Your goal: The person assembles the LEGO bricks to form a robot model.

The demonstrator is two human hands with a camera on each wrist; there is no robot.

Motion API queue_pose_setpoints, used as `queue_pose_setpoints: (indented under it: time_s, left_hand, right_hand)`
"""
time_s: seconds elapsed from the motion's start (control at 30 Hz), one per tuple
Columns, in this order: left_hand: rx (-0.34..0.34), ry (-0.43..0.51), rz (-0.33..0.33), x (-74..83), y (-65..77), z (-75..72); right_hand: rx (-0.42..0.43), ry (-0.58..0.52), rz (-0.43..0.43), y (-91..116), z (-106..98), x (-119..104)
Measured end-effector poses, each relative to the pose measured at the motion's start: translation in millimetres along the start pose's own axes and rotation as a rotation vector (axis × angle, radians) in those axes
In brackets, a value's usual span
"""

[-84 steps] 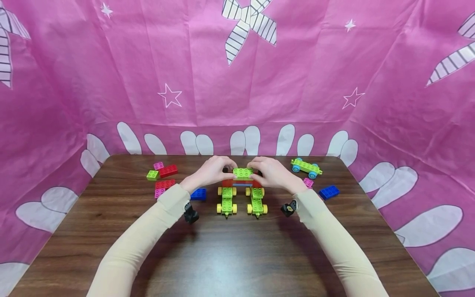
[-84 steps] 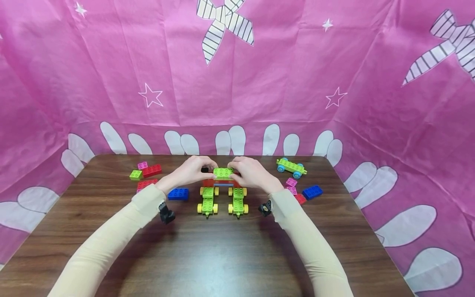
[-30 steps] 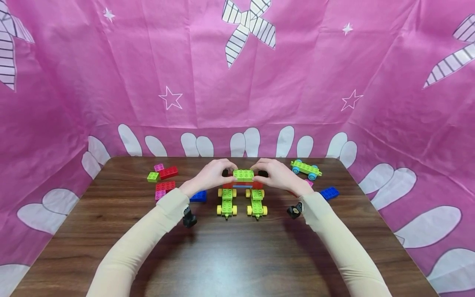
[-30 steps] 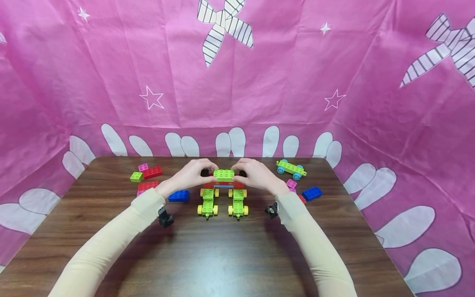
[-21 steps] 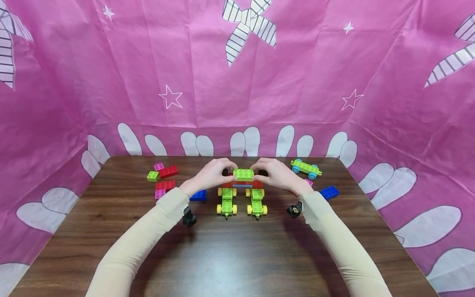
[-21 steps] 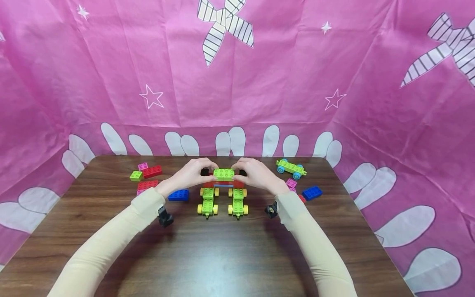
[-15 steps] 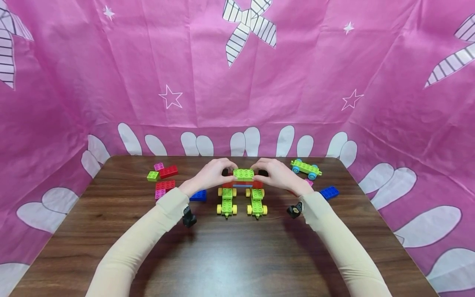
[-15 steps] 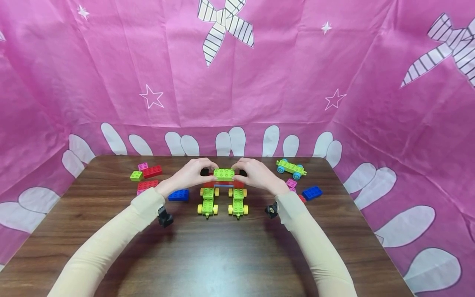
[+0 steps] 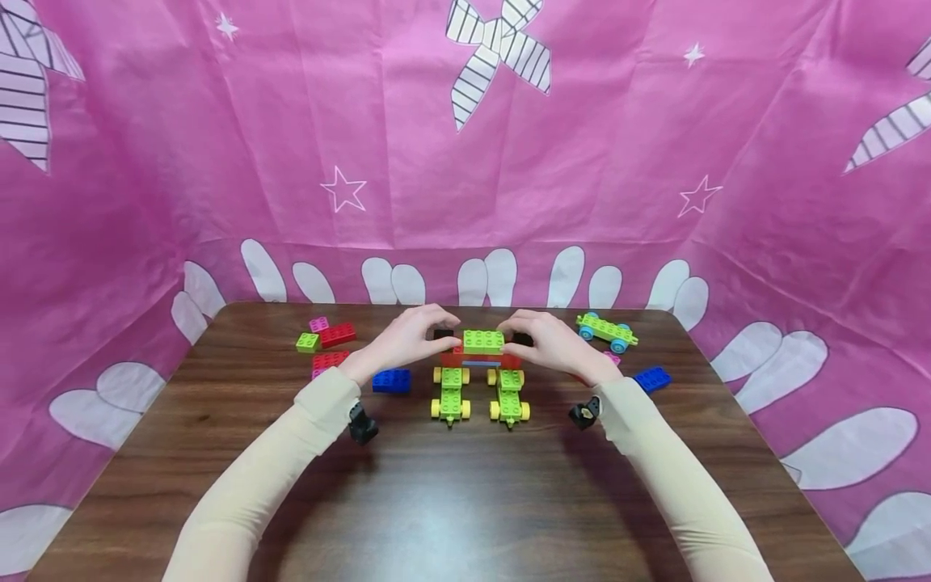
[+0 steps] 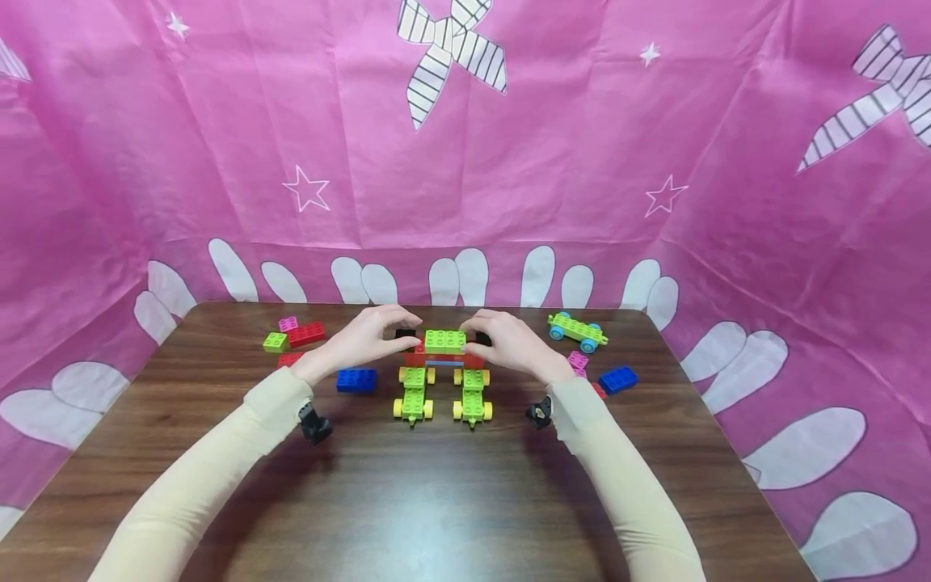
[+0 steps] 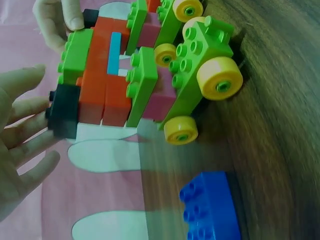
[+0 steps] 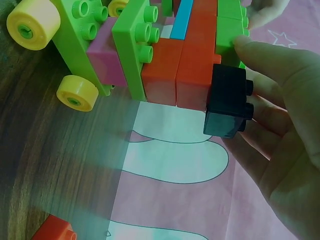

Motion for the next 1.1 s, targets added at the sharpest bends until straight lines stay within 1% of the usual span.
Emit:
queue_pose_setpoints:
  time_s: [0.13, 0.27, 0.4, 0.6, 0.83, 0.93, 1.03, 1.1]
  left_hand:
    - [0.013, 0.004, -0.031, -5.8, 11.8, -10.6]
    - [0.015, 0.001, -0.055, -14.6, 26.6, -19.8]
    - [-0.018, -0.016, -0.068, -24.9, 41.9, -24.1]
    - [-0.090, -0.041, -0.095, -40.0, 61.7, -22.5]
    - [-0.149, -0.089, -0.129, -59.2, 76.5, -14.7]
    - [-0.160, -0.108, -0.148, -69.9, 80.6, -11.7]
    - [-0.160, -0.123, -0.141, -77.3, 83.8, -10.1]
    - [-0.163, -0.129, -0.135, -79.5, 85.3, -9.5]
  right_hand:
    - [-0.007, -0.012, 0.006, 0, 0, 0]
    - [0.001, -0.002, -0.006, 0, -1, 0]
    - [0.012, 0.012, -0.015, 0, -1, 0]
    - [0.012, 0.027, -0.018, -1, -1, 0]
    - [0.006, 0.029, -0.014, 1, -1, -1]
    - [0.001, 0.026, -0.011, 1, -2, -1]
    - [-0.002, 0.021, -0.008, 0, -2, -1]
    - [-0.004, 0.017, -0.005, 1, -2, 0]
Point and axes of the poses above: each hand's wrist, its own y-axis away from the middle knuckle, its own z-axis out of the palm, x = y × z, the point moved 3 cm from there along -y, towards the middle knuckle, and after that the axes turned 10 degrees about y, right-handed, at the moved point
